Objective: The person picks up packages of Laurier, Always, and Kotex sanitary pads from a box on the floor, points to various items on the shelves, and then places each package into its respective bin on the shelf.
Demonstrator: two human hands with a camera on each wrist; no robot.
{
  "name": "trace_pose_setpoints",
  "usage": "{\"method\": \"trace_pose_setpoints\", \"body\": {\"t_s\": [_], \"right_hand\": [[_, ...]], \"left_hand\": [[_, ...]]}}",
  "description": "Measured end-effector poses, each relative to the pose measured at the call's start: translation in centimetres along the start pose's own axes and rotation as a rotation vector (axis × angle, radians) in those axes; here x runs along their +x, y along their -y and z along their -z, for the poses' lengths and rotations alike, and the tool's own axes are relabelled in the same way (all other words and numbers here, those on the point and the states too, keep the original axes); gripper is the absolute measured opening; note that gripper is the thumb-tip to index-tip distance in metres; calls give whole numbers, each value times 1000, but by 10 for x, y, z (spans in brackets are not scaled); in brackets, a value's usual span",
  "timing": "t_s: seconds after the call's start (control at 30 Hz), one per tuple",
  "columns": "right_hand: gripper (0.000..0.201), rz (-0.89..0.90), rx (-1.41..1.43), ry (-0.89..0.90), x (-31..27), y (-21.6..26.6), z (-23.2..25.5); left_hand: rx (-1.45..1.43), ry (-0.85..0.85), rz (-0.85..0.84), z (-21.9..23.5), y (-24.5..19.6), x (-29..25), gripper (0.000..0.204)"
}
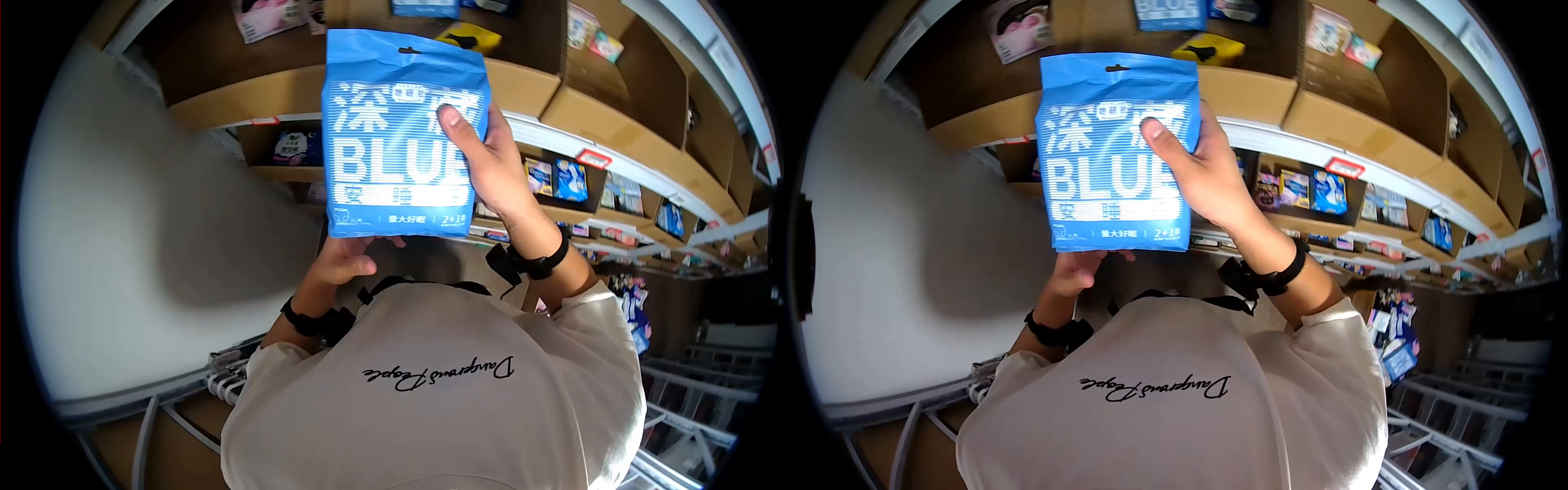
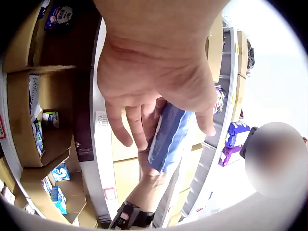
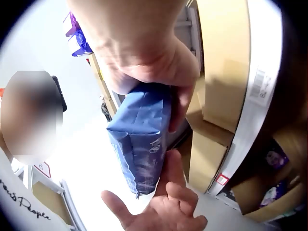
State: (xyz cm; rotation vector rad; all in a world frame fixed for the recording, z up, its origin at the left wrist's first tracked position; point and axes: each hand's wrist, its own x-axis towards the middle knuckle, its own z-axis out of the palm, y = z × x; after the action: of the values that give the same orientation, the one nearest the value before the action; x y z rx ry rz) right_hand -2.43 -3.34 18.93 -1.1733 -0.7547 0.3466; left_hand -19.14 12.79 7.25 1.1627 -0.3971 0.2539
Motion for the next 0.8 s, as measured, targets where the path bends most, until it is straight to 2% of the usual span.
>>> {"method": "trace_pose_setpoints", "body": {"t_s": [0.07,0.13,0.17,0.2,0.27,0.47,0.53,0.57,0.63,0.7,0.8], "right_hand": [[47,-2,18,54,11,1,-8],[44,13,29,190,22,2,-40],[42,14,25,222,26,3,-53],[44,-6,23,263,31,2,-64],[48,54,-23,326,44,-10,-82],[49,0,-101,504,70,-10,-107],[49,-79,-260,580,85,-9,-107],[50,57,-215,573,90,-10,-111],[61,46,-353,563,102,-3,-109],[75,87,-481,570,120,0,-105],[81,37,-532,581,125,7,-103]], "left_hand": [[19,-52,-44,-5,7,0,70],[51,-186,-143,4,2,-13,73],[67,-62,-238,17,2,-14,71],[85,-74,-261,18,2,-20,71],[79,-551,-317,9,-4,-30,72],[56,-688,-406,32,-29,-43,64],[49,-733,-429,34,-36,-40,60],[52,-780,-466,34,-39,-38,58],[53,-826,-511,37,-46,-34,56],[43,-820,-476,42,-53,-34,53],[93,-838,-494,45,-58,-30,53]]}}
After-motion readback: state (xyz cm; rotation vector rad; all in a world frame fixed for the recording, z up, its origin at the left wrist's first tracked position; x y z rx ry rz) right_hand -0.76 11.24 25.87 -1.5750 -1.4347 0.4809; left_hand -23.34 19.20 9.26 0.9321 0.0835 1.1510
